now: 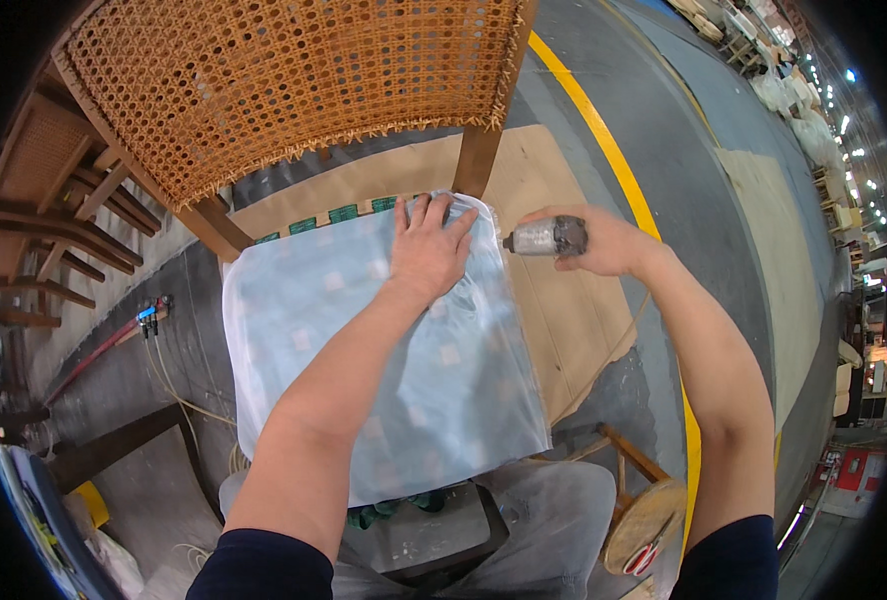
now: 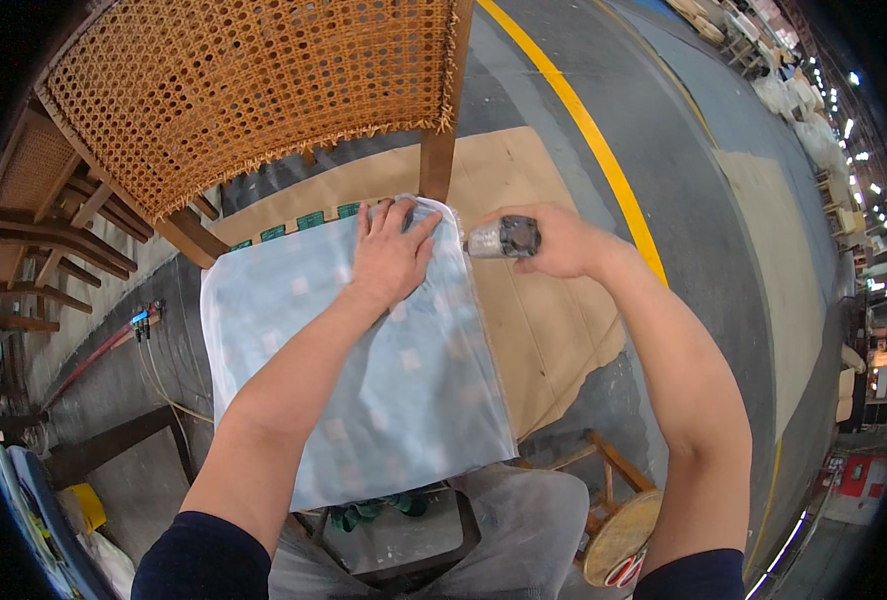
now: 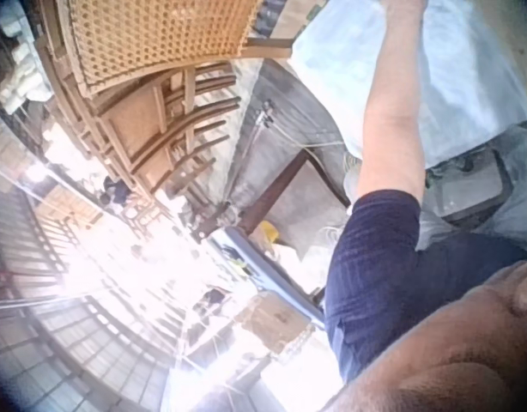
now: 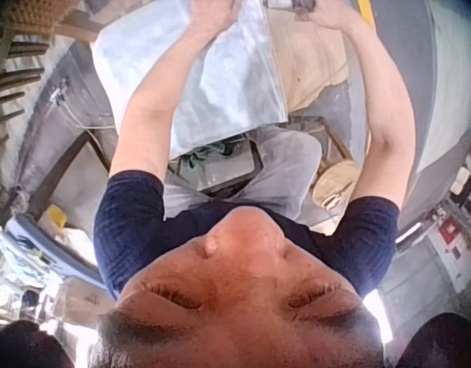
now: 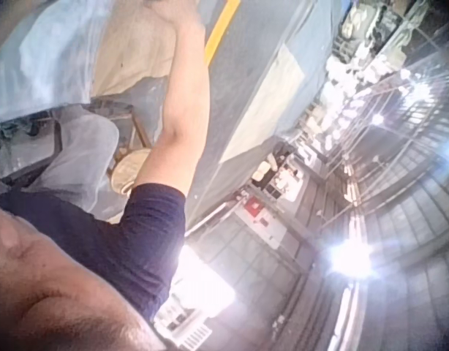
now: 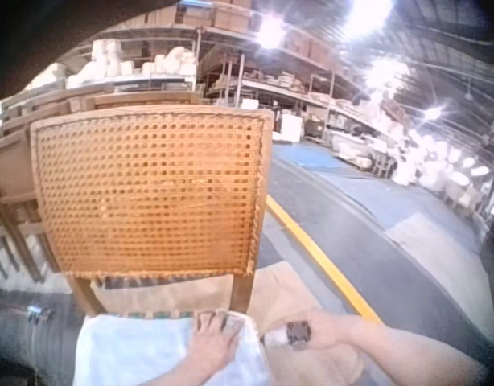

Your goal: The person weaves green straps into a chair seat, staples them with a pneumatic stapler, trims excess with scissors, then places and staples a white fabric sheet over the seat. The finished chair is moved to a staging area.

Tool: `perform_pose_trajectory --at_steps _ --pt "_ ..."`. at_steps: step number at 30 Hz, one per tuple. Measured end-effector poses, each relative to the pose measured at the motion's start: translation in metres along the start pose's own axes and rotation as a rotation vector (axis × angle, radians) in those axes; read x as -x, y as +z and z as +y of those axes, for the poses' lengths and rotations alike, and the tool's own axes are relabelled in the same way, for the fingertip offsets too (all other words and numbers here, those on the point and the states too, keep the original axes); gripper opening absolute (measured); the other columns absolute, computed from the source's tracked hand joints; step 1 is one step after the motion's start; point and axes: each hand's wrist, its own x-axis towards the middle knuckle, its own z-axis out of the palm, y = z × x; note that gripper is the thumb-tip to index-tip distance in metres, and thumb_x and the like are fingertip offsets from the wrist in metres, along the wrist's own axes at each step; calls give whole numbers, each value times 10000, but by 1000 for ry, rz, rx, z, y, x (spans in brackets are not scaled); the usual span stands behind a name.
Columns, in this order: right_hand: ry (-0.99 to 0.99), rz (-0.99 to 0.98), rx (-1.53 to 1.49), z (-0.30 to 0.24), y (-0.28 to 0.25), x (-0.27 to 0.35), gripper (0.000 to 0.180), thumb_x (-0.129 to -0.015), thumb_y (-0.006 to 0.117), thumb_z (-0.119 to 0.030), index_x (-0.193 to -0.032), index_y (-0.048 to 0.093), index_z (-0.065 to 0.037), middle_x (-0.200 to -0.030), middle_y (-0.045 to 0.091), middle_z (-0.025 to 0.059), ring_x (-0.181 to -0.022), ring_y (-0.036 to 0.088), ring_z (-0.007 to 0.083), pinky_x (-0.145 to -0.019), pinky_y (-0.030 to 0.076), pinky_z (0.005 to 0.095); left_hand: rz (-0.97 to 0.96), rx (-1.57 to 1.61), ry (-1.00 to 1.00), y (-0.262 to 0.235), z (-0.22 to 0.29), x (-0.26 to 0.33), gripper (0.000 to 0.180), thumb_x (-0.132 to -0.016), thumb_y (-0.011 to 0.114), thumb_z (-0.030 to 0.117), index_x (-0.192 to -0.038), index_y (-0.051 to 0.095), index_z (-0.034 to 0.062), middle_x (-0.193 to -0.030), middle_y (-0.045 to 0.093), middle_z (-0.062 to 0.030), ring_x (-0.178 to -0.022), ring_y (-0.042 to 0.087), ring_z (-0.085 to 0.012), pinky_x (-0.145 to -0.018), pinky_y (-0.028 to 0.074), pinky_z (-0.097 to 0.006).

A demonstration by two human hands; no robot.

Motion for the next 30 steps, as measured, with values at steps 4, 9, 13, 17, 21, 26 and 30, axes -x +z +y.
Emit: perform_pose_trajectory --at_steps 4,9,13,17,21,26,30 --pt "102 -17 33 5 -1 -28 676 -748 841 -8 -1394 676 -123 -1211 776 122 -1111 714 296 -1005 540 374 31 32 1 -1 -2 1 405 -987 667 278 -1389 688 229 -1484 535 -148 -1454 434 -411 -1245 243 -688" --pt "96 -87 107 2 4 -44 652 -757 835 -20 -1379 686 -146 -1181 782 142 -1087 722 322 -976 551 393 45 49 -27 -1 -6 4 402 -974 674 270 -1371 693 209 -1470 545 -155 -1453 431 -429 -1230 257 -701" --pt "110 -105 141 -1 6 -49 638 -760 830 -19 -1369 684 -140 -1154 782 150 -1071 726 329 -942 566 405 67 65 -22 -1 -7 5 402 -968 678 265 -1363 694 194 -1460 552 -157 -1455 430 -429 -1228 257 -702" --pt "160 -127 170 -5 7 -55 633 -760 832 -28 -1364 682 -142 -1140 780 151 -1055 728 335 -920 577 409 64 64 -23 0 -7 4 404 -961 684 257 -1360 692 192 -1463 546 -157 -1461 424 -429 -1234 250 -698" --pt "124 -104 188 0 6 -54 627 -766 836 -45 -1365 680 -138 -1149 776 149 -1053 728 336 -924 579 406 104 77 -12 2 -6 1 398 -963 681 245 -1360 690 206 -1478 528 -158 -1472 411 -430 -1238 244 -696" --pt "165 -6 97 3 6 -37 580 -776 856 -82 -1329 683 -73 -1125 776 123 -1007 730 303 -887 581 400 67 79 -2 2 -8 3 410 -986 659 253 -1395 674 243 -1511 502 -160 -1512 366 -434 -1261 213 -686" --pt "401 18 -124 -3 -4 -36 447 -807 856 -60 -1217 677 -43 -962 748 52 -742 655 168 -701 544 346 37 52 -45 5 -8 0 442 -1009 635 285 -1451 643 279 -1573 467 -159 -1542 330 -436 -1280 183 -674"
